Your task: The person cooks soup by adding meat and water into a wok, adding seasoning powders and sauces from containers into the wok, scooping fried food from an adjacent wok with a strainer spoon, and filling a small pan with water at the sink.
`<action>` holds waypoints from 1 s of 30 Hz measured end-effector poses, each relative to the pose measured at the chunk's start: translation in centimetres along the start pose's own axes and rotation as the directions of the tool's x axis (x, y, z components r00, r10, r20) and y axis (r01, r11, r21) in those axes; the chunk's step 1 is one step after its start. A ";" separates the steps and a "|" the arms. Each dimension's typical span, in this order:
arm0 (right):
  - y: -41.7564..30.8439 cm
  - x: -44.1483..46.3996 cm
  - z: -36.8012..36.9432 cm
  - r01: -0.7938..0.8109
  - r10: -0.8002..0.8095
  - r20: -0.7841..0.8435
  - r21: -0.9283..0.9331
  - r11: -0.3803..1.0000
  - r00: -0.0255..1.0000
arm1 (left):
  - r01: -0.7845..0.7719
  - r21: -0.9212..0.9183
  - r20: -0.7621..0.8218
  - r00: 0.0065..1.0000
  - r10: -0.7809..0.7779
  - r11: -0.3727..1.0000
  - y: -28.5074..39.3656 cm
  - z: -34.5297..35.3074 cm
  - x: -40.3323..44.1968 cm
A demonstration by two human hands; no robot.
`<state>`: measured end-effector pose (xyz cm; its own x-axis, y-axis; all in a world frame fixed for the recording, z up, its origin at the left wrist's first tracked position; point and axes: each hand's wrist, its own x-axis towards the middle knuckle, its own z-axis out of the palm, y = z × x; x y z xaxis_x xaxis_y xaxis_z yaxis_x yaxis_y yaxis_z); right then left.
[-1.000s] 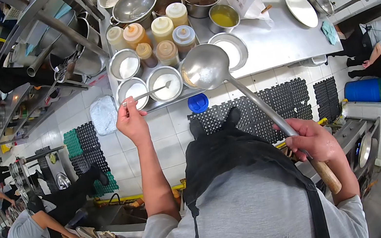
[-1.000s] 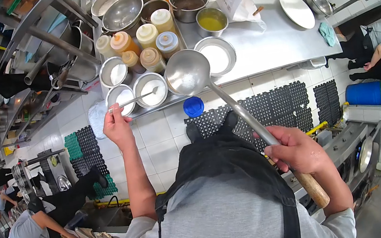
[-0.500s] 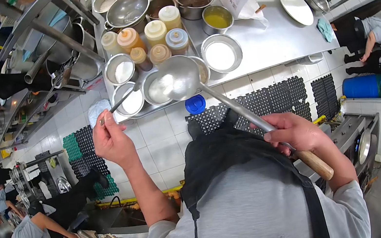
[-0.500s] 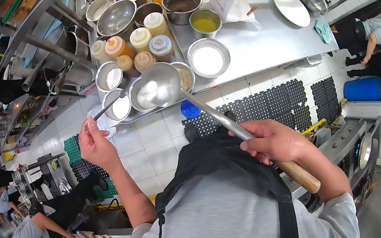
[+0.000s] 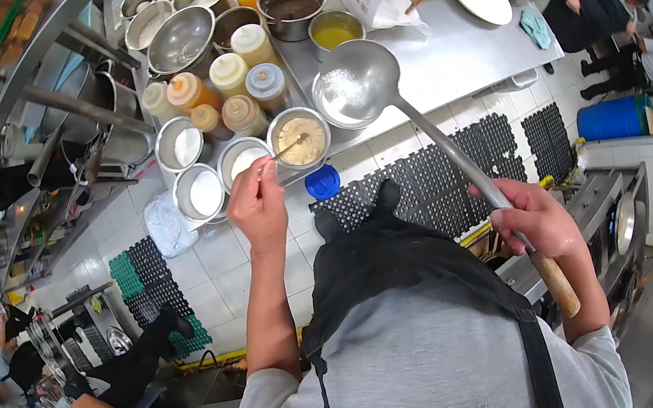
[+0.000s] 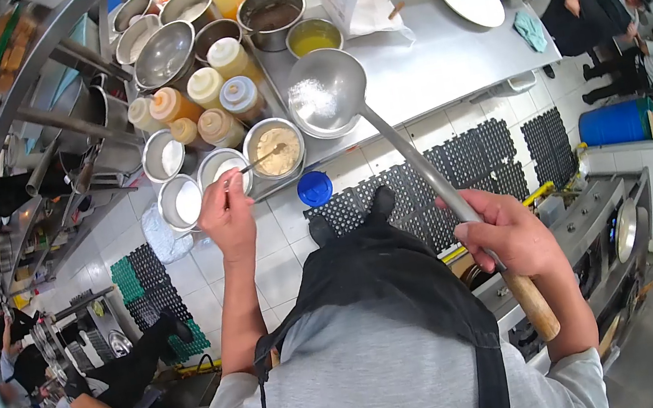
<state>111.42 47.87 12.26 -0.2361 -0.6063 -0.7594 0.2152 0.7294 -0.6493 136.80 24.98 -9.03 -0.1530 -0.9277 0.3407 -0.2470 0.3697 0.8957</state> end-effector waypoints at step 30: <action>2.3 -0.3 -1.2 -0.083 0.080 0.041 0.058 0.995 0.996 | 0.213 -0.107 -0.021 0.976 -0.216 0.971 -1.8 0.0 0.6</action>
<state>110.86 50.10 11.06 -0.1791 -0.5582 -0.8101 0.2886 0.7574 -0.5857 137.12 23.75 -10.40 -0.0761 -0.9866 0.1447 -0.1703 0.1558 0.9730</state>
